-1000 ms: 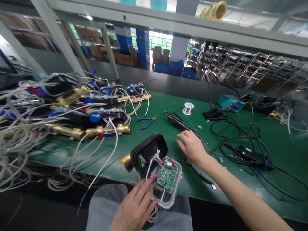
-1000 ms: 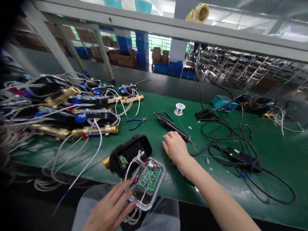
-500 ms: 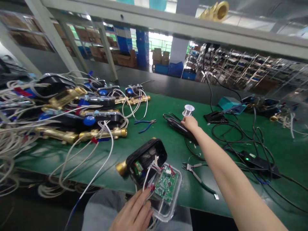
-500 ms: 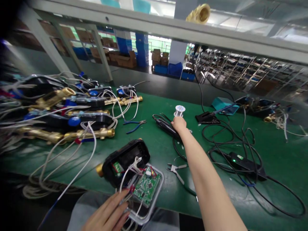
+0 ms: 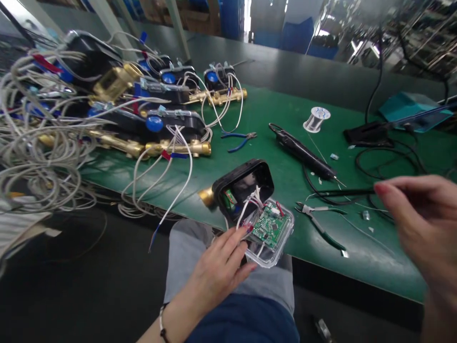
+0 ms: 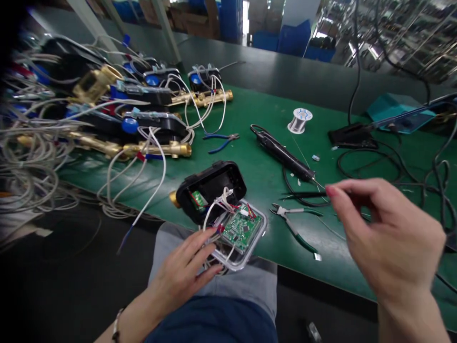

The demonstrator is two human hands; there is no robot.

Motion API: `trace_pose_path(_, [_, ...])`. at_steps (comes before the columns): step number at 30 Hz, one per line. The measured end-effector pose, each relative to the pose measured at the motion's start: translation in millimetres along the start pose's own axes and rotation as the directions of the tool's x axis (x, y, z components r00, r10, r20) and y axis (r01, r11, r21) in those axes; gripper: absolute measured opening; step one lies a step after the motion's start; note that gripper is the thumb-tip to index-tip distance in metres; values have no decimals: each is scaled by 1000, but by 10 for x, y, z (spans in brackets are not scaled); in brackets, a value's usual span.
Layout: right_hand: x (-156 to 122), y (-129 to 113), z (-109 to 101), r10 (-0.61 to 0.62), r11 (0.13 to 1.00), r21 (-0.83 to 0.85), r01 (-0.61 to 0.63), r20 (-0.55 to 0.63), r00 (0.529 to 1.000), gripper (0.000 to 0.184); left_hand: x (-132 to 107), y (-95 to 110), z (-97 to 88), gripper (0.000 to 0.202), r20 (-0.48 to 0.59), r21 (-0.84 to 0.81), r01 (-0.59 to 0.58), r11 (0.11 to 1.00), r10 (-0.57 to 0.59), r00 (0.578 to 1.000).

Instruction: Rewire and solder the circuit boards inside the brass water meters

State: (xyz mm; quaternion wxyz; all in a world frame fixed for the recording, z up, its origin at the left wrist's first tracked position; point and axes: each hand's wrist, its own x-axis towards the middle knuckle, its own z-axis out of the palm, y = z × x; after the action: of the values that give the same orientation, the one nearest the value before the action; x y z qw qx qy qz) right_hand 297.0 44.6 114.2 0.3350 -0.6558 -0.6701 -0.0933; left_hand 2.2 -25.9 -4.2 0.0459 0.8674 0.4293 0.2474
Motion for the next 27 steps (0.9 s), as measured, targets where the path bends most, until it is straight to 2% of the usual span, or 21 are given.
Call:
trace_pose_path(1, [-177, -23, -85, -41, 999, -34, 41, 22, 999, 21, -4, 3, 4, 28, 10, -2, 3, 1000, -3, 1000])
trace_pose_path(3, [-446, -41, -134, -100, 994, -25, 105, 152, 983, 22, -3, 6, 6, 29, 22, -10, -1, 1000, 1, 1000])
trace_pose_path(5, [-601, -20, -54, -164, 986, 83, 148, 251, 954, 20, 8, 7, 2, 29, 29, -21, -6, 1000, 7, 1000])
trace_pose_path(7, [-683, 19, 76, -221, 968, 178, 174, 286, 932, 16, 24, 9, -5, 27, 30, -30, -7, 1000, 8, 1000])
trace_pose_path(9, [-743, 39, 170, -231, 962, 210, 173, 296, 927, 12, 39, 12, -12, 26, 28, -31, -3, 1000, 4, 1000])
trace_pose_path(12, [-848, -22, 164, -153, 968, 234, 96, 238, 959, 8, 55, 15, -17, 26, 40, -33, -1, 999, 3, 999])
trace_pose_path(15, [-966, -176, 91, -79, 911, 412, -13, 205, 976, 15, 60, 12, -14, 26, 41, -42, -11, 999, 13, 999])
trace_pose_path(18, [-1055, -337, 141, -133, 805, 591, -46, 255, 958, 23, 53, 3, -1, 27, 54, -50, 1, 999, 2, 999])
trace_pose_path(21, [-1104, -451, 314, -214, 727, 686, -32, 271, 939, 28, 46, -4, 9, 27, 62, -62, 8, 998, -4, 998])
trace_pose_path(24, [-1138, -522, 477, -264, 678, 734, -25, 275, 924, 30, 47, -4, 12, 28, 52, -65, 8, 998, -5, 999])
trace_pose_path(27, [-1170, -562, 570, -285, 672, 740, -19, 282, 916, 30, 51, -1, 11, 30, 49, -64, 14, 998, -11, 999])
